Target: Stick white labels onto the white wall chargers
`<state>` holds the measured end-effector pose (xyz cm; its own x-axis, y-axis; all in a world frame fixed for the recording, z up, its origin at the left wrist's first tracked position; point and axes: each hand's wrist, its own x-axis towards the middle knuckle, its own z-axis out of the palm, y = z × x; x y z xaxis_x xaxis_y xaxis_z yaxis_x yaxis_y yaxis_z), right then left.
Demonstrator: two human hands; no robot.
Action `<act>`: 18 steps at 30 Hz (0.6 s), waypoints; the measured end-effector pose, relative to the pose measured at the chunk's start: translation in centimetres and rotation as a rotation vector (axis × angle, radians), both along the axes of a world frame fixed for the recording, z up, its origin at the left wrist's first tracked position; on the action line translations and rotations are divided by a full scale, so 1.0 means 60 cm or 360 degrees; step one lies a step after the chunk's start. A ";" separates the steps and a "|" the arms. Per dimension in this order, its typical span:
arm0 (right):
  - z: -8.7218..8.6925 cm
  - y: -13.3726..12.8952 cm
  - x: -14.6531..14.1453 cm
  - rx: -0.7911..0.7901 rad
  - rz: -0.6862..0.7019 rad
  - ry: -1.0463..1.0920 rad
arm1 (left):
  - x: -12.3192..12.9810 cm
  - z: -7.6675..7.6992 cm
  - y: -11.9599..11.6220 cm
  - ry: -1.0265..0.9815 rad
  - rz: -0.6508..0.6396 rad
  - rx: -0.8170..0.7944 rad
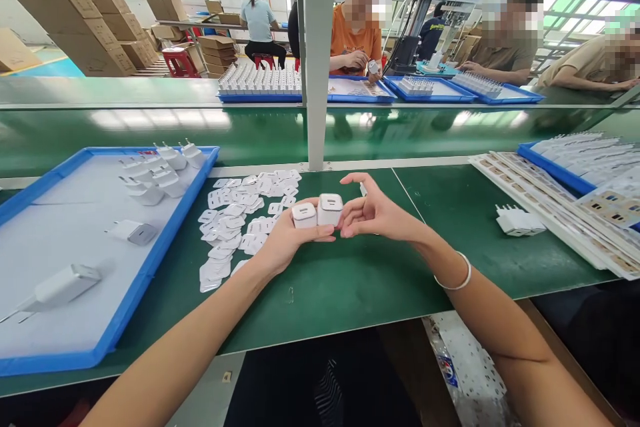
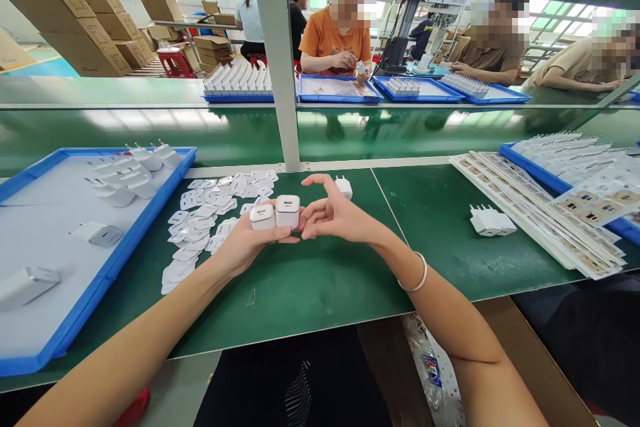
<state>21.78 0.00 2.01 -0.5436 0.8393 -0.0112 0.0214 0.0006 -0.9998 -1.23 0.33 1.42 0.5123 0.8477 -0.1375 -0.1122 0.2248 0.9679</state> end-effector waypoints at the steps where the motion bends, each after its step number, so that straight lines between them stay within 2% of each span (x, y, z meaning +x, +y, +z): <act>1: 0.004 0.004 0.015 0.0030 -0.0011 -0.0091 | -0.001 0.001 0.001 -0.0052 0.0054 -0.0052; 5: 0.001 0.023 0.070 0.0204 -0.0135 -0.1083 | -0.009 0.011 0.008 -0.0189 0.0196 -0.0129; 7: -0.012 0.031 0.080 0.0196 -0.0175 -0.1383 | -0.012 0.015 0.008 -0.0167 0.0207 -0.0130; 12: -0.036 0.043 0.066 0.0165 -0.0154 -0.1321 | -0.010 0.017 0.002 -0.0042 0.0166 -0.0105; 18: -0.026 0.047 0.060 0.0132 -0.0172 -0.0976 | -0.010 0.002 0.005 0.0220 0.0105 0.0010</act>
